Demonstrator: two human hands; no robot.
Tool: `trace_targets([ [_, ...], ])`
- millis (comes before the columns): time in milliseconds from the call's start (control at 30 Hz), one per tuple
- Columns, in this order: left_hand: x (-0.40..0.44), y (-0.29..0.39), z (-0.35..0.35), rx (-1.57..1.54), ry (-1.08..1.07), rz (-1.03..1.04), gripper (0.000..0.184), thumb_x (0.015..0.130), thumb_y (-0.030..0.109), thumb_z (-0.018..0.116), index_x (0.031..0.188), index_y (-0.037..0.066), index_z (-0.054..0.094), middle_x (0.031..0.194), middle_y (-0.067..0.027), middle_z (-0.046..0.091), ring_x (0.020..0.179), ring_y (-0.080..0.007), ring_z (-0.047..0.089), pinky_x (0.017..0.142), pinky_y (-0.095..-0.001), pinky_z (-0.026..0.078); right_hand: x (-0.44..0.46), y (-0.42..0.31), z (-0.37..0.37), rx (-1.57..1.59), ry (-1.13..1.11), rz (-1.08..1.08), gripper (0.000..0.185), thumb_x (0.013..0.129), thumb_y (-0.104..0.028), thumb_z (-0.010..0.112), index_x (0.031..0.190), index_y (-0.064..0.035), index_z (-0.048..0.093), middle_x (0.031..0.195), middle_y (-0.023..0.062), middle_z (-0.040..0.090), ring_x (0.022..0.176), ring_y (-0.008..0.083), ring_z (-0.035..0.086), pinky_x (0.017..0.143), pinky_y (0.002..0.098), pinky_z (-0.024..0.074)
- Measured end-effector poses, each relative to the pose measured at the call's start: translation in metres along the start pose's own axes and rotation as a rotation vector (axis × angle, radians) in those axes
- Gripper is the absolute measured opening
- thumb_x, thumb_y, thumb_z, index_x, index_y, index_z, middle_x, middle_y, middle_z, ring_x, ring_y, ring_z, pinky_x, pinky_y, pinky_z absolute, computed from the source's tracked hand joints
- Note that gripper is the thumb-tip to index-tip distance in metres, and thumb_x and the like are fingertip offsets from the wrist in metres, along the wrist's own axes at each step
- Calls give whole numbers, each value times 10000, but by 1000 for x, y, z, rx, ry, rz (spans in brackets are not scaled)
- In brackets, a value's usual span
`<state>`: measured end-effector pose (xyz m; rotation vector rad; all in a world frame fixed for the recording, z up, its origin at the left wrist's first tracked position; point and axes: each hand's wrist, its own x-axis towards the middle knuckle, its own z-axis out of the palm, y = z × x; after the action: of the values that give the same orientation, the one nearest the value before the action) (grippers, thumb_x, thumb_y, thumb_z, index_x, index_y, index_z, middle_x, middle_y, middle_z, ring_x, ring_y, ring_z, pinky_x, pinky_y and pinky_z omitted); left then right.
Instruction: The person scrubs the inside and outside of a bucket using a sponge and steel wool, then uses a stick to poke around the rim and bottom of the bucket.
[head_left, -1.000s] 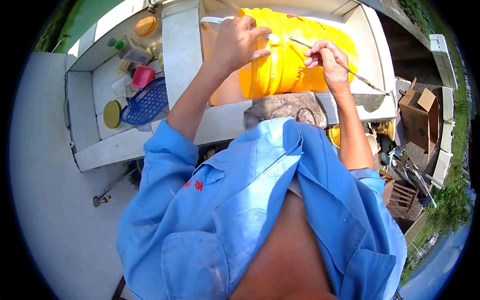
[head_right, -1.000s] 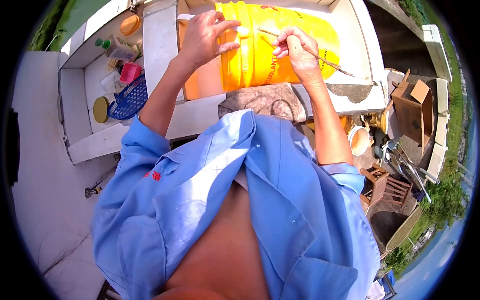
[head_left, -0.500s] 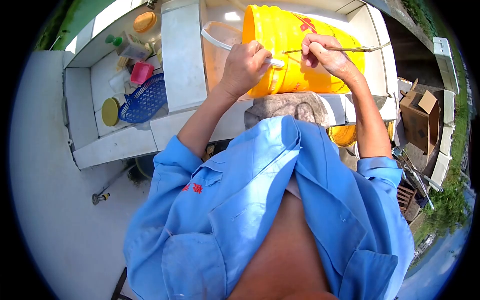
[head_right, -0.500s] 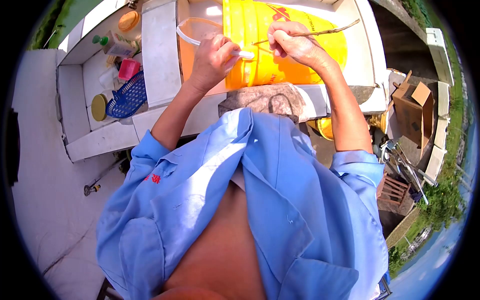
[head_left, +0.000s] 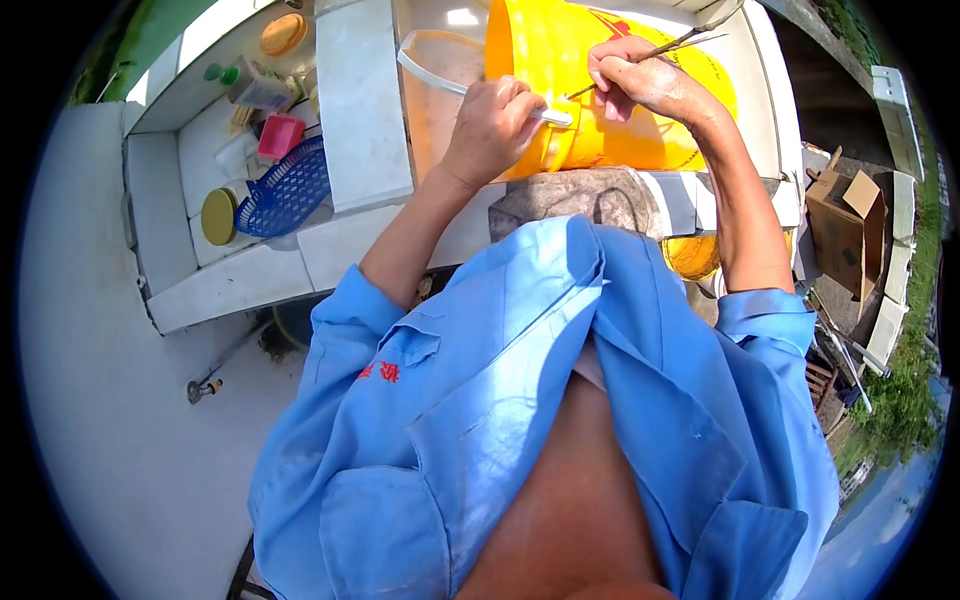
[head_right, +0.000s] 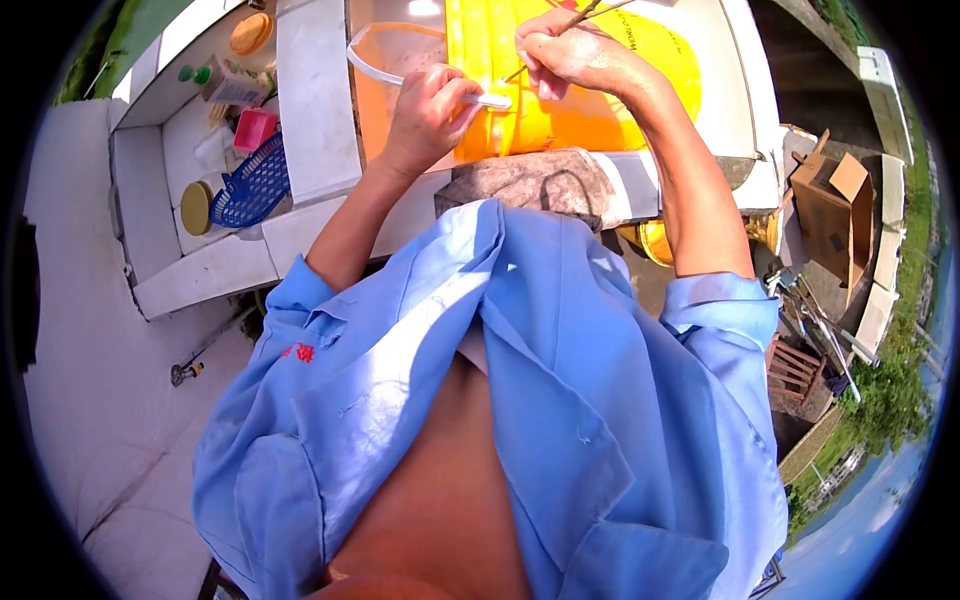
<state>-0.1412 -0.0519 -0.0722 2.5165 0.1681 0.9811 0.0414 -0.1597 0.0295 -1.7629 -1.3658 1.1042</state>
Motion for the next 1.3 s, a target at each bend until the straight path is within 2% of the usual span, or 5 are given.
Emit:
trace_targets([
  [400, 1, 1, -1, -25, 12, -2, 201, 652, 83, 734, 809, 93, 609, 826, -55, 550, 791, -231, 536, 709, -326, 422, -25, 43, 8, 556, 515, -31, 228, 912, -136, 354, 808, -2, 506, 809, 173, 620, 691, 192, 648, 635, 263, 551],
  [667, 1, 0, 1, -25, -4, -9, 178, 664, 85, 730, 797, 85, 612, 826, -60, 559, 769, -227, 539, 691, -333, 426, -12, -1, 5, -232, 40, 81, 227, 865, -169, 358, 740, -30, 487, 647, 46, 567, 573, 96, 577, 518, 222, 471],
  [767, 2, 1, -1, -30, 2, -10, 179, 666, 90, 731, 799, 84, 612, 823, -61, 558, 772, -226, 537, 693, -331, 425, -1, 17, 8, -748, 64, -461, 223, 864, -164, 353, 733, -31, 476, 634, 46, 558, 536, 100, 566, 494, 232, 465],
  [1000, 1, 1, 0, -20, 4, -21, 184, 665, 92, 734, 805, 90, 613, 819, -52, 556, 774, -227, 534, 695, -323, 421, -21, 49, 34, 694, 455, 15, 230, 932, -140, 345, 796, -18, 486, 797, 154, 629, 685, 177, 651, 617, 252, 547],
  [1300, 1, 0, 1, -20, 12, -10, 179, 669, 88, 733, 806, 87, 617, 819, -56, 554, 778, -225, 535, 697, -324, 426, -26, 21, 13, -19, 159, -16, 203, 874, -136, 392, 750, -23, 507, 678, 64, 571, 576, 112, 560, 554, 271, 466],
])
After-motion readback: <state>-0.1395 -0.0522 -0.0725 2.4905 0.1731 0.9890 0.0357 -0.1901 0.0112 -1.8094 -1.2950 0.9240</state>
